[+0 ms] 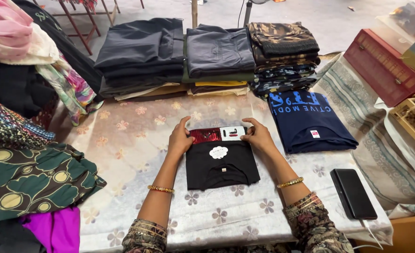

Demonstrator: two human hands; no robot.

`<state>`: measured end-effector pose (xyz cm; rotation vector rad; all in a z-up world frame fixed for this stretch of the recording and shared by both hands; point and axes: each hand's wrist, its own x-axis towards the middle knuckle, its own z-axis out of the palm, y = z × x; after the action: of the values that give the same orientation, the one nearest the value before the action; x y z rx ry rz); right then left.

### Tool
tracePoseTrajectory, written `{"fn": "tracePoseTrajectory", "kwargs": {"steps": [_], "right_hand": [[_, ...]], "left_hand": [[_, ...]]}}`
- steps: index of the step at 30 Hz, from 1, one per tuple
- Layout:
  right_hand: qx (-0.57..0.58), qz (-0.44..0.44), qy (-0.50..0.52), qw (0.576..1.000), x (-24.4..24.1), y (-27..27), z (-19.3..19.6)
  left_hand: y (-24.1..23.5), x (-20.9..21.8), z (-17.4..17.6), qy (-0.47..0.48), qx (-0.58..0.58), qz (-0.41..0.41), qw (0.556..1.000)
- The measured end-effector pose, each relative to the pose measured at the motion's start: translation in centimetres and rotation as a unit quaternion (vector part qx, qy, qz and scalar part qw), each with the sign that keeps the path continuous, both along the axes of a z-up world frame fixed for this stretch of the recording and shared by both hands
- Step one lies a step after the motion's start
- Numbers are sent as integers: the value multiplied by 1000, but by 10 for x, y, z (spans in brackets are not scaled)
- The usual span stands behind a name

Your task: Folding various garments including t-shirts and shorts on a table and organizing them into stacks.

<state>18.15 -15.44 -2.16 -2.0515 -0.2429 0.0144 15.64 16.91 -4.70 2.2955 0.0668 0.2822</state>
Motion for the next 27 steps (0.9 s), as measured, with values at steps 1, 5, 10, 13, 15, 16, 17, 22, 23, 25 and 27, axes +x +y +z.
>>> {"fn": "tracePoseTrajectory", "kwargs": {"steps": [1, 5, 10, 13, 15, 16, 17, 22, 23, 25, 27], "right_hand": [[-1, 0, 2, 1000, -5, 3, 9], [-31, -7, 67, 997, -18, 3, 26], [32, 80, 153, 984, -40, -21, 30], [55, 119, 180, 975, -66, -30, 36], [41, 128, 189, 973, -84, -34, 38], [41, 127, 190, 973, -93, -34, 40], [37, 127, 193, 972, -102, -34, 42], [17, 112, 181, 977, -126, -25, 50], [23, 102, 168, 980, -128, -26, 49], [29, 94, 154, 983, -135, -28, 52], [72, 82, 160, 981, -144, -32, 58]], "left_hand": [[1, 2, -3, 2, -1, 0, 1000], [7, 0, -8, -18, 7, 8, 1000], [18, -40, 8, 23, -18, -18, 999], [16, -87, 29, 71, -43, -69, 994], [14, -119, 41, 113, -99, -90, 985], [12, -128, 41, 114, -98, -91, 984], [11, -138, 42, 122, -103, -92, 983], [-5, -157, 55, 139, -51, -85, 985], [-5, -158, 55, 137, -51, -85, 986], [-4, -161, 56, 134, -50, -85, 986], [-2, -166, 57, 154, -197, -108, 962]]}}
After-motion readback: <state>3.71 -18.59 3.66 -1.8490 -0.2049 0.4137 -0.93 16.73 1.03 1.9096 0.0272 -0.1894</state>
